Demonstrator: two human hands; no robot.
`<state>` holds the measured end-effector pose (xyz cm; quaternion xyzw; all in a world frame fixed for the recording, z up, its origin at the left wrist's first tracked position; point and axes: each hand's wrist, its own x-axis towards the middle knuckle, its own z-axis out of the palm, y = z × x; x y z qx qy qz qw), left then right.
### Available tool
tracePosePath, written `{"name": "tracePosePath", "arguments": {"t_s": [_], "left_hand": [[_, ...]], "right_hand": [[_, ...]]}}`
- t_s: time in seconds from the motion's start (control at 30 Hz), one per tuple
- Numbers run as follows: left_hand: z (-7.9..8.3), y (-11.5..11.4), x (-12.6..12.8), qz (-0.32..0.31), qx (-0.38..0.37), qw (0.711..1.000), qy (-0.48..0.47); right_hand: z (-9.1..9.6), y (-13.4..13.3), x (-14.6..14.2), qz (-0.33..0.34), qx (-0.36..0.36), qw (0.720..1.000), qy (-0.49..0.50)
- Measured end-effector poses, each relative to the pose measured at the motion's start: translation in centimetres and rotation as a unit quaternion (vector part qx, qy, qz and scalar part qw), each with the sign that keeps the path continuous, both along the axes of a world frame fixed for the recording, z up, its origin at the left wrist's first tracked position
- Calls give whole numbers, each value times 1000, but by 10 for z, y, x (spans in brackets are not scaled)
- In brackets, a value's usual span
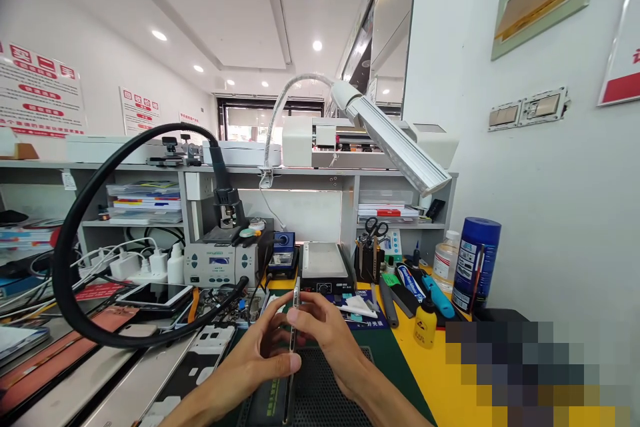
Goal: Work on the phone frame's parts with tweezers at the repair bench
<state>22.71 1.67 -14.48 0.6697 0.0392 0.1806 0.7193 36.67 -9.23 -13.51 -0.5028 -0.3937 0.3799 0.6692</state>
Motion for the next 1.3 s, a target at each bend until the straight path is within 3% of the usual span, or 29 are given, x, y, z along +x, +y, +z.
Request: {"name": "tracePosePath", "arguments": {"t_s": [0.3, 0.6, 0.77, 1.07, 1.3], "left_hand": [[-6, 5, 4, 2, -3, 1000, -15], [-7, 0, 3, 61, 55, 996, -44], [-11, 0, 7, 88, 38, 995, -35], [2, -14, 2, 110, 25, 992, -59], [7, -6, 8, 83, 32, 996, -5]], "right_hand": [[2, -1, -3, -5, 14, 1000, -11], [1, 0, -2, 8, 34, 999, -32], [1, 2, 2, 14, 42, 998, -50], [9, -3, -2, 19, 50, 996, -75], [9, -1, 4, -5, 31, 998, -62]]}}
